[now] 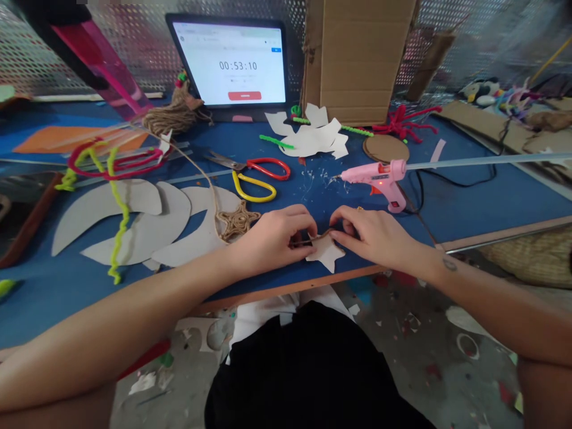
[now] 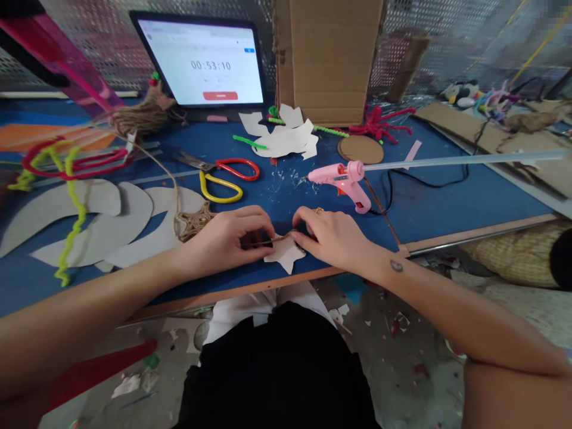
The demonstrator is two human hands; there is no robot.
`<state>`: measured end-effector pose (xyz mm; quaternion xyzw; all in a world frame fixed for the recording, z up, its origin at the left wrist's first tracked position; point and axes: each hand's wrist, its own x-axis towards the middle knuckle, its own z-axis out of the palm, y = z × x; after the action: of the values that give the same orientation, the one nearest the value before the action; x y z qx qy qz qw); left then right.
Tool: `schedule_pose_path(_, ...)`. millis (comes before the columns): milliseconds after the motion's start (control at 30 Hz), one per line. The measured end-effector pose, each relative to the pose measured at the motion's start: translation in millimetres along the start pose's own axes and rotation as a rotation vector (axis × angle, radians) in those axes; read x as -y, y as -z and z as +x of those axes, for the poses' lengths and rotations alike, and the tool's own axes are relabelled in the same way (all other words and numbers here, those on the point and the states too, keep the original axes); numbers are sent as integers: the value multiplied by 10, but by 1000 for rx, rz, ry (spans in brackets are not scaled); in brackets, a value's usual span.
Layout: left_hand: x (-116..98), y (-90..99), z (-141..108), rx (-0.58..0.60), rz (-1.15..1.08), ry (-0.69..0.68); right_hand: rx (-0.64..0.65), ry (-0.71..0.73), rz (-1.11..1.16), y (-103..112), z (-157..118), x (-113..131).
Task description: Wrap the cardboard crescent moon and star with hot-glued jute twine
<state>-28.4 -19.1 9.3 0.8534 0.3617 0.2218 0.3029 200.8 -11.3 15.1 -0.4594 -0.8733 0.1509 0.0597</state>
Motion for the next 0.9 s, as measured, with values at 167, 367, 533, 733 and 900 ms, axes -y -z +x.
schedule_pose_path(167, -47, -55, -80, -15, 263, -116, -12, 41, -9, -21, -67, -39)
schedule_pose_path(367, -91, -63, -132, 21, 454, -295, -55, 107, -16, -42, -120, -80)
schedule_pose_path(533, -79, -96, -157, -21, 577, -412, -105, 76, 28, 29, -217, -229)
schedule_pose_path(733, -102, -133, -167, -43, 606, -478, -312, -57, -14, 164, -441, -552)
schedule_pose_path(900, -68, -178, -185, -85, 563, -440, -590, -263, 25, 181, -475, -850)
